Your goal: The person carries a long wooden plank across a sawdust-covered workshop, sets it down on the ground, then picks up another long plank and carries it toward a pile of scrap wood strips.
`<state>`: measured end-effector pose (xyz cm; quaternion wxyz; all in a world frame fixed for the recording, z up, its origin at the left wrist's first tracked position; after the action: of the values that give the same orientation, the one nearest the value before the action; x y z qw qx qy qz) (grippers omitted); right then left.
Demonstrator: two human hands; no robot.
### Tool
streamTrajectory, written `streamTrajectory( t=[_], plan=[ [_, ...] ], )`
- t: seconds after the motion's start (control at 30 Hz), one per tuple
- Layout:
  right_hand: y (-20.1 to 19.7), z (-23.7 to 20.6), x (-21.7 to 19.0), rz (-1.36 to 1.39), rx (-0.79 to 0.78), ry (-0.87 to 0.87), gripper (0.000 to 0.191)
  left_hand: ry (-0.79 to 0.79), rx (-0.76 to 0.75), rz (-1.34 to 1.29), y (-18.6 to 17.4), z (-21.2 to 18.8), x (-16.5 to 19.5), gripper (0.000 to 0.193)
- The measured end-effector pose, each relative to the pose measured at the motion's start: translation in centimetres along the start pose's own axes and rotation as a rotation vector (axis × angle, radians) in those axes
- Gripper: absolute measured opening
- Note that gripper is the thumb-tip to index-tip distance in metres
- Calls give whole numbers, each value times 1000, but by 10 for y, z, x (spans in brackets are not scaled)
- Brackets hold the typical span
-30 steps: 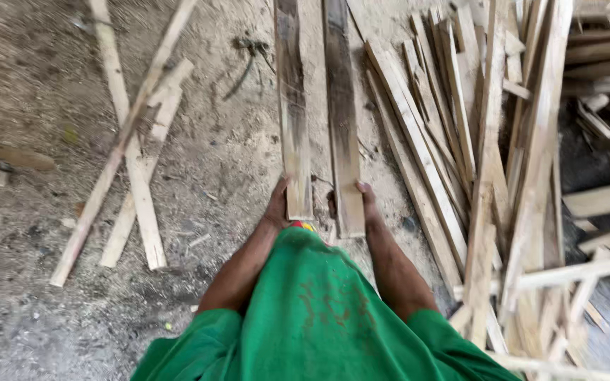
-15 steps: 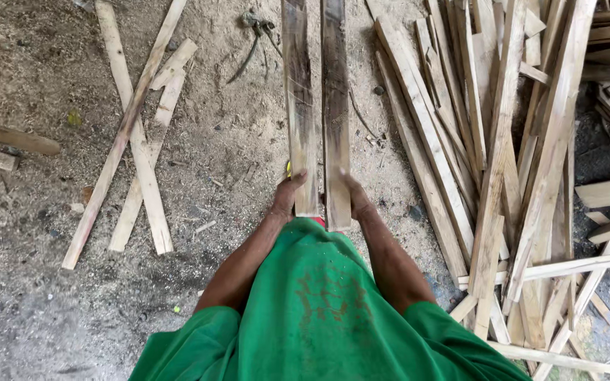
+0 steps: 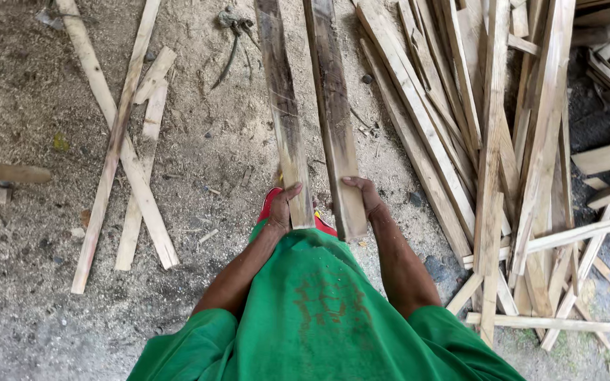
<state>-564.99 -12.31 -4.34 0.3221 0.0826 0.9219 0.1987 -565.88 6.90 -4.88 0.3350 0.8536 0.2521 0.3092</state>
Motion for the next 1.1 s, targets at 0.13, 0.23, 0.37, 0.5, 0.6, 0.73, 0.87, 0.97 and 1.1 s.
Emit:
streamTrajectory(
  t=[0.13, 0.23, 0.37, 0.5, 0.6, 0.73, 0.87, 0.97, 1.1],
  plan=[
    [-5, 13, -2, 57, 25, -20, 48, -54, -84, -21, -2, 11, 26, 40],
    [-6, 25, 2, -46, 175, -36, 47, -47, -104, -16, -11, 28, 58, 43],
    [29, 40, 3, 29, 254, 4, 51, -11, -169, -11, -28, 58, 135, 49],
    [90, 45, -10, 104, 376, 75, 55, 122, -269, 43, -38, 81, 259, 53],
    [142, 36, -15, 78, 503, 183, 60, -94, -183, -101, -59, 85, 342, 58],
    [216, 66, -40, -15, 509, 87, 48, -78, -188, -85, -78, 79, 444, 56],
    [259, 106, -70, -195, 466, -74, 48, -37, -220, -54, -88, 88, 484, 58],
    [268, 116, -79, -345, 489, -66, 55, -67, -147, -96, -107, 101, 486, 57],
    [255, 111, -85, -520, 585, -51, 70, -59, -12, 5, -137, 114, 476, 65]
  ],
)
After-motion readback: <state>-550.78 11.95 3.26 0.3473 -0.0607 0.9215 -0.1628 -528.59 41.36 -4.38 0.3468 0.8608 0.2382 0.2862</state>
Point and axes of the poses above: each hand's wrist, its own z-axis towards the middle knuckle, its own y-axis out of the palm, x = y × z, the point moved 9 cm from there along z, towards the middle knuckle, and after that the axes turned 3 degrees about -z, right-handed, at the moved point
